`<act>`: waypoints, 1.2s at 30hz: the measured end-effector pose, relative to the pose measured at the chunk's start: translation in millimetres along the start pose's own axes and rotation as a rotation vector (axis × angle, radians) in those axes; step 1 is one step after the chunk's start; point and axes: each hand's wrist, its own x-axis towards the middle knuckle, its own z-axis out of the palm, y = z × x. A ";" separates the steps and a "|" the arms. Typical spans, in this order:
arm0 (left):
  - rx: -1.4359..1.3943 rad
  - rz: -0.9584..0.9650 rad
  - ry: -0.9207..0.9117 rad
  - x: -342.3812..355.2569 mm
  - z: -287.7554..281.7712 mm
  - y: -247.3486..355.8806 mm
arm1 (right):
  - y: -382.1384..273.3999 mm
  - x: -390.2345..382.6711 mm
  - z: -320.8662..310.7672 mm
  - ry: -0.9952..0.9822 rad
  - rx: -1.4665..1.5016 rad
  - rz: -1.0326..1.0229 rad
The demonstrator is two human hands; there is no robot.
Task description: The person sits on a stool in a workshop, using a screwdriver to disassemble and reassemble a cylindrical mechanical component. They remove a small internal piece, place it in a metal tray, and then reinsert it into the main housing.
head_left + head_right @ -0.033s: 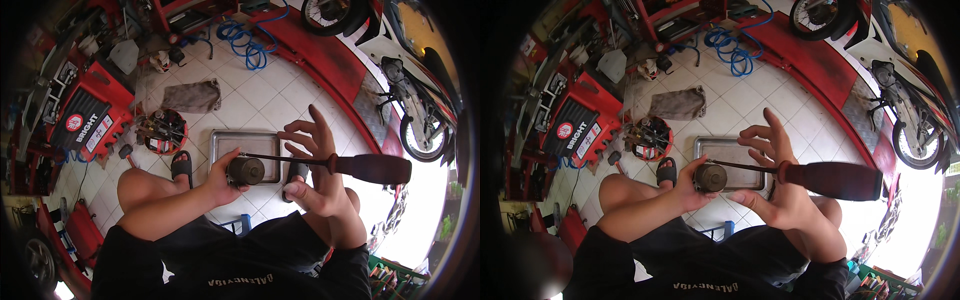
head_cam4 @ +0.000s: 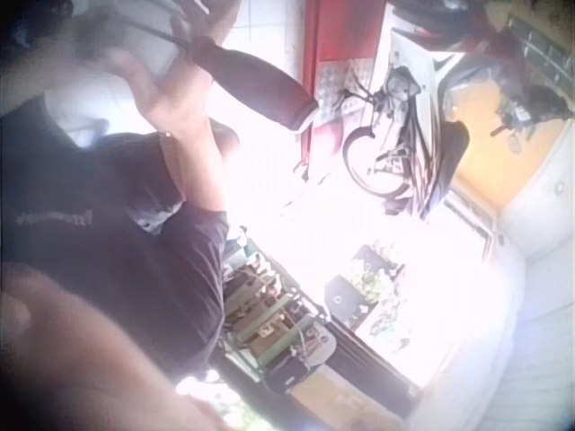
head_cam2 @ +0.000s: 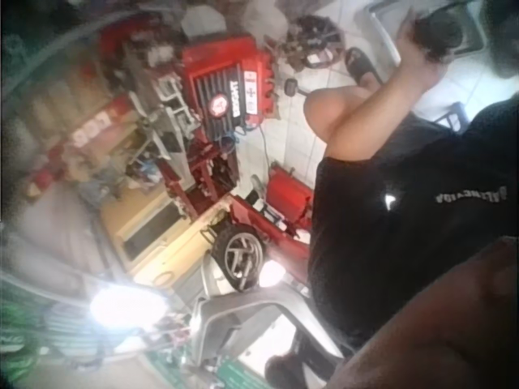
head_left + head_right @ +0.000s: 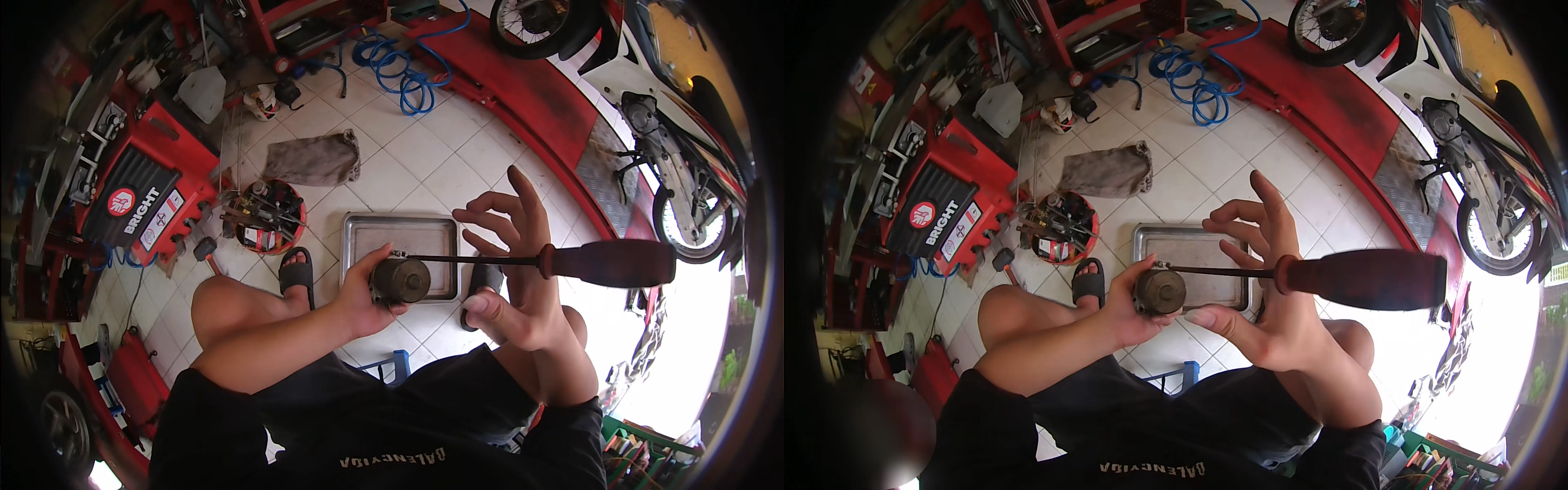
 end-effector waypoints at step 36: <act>0.841 0.989 -0.286 -21.4 17.8 59.0 | 71.6 1.4 -93.2 -0.091 -0.055 0.662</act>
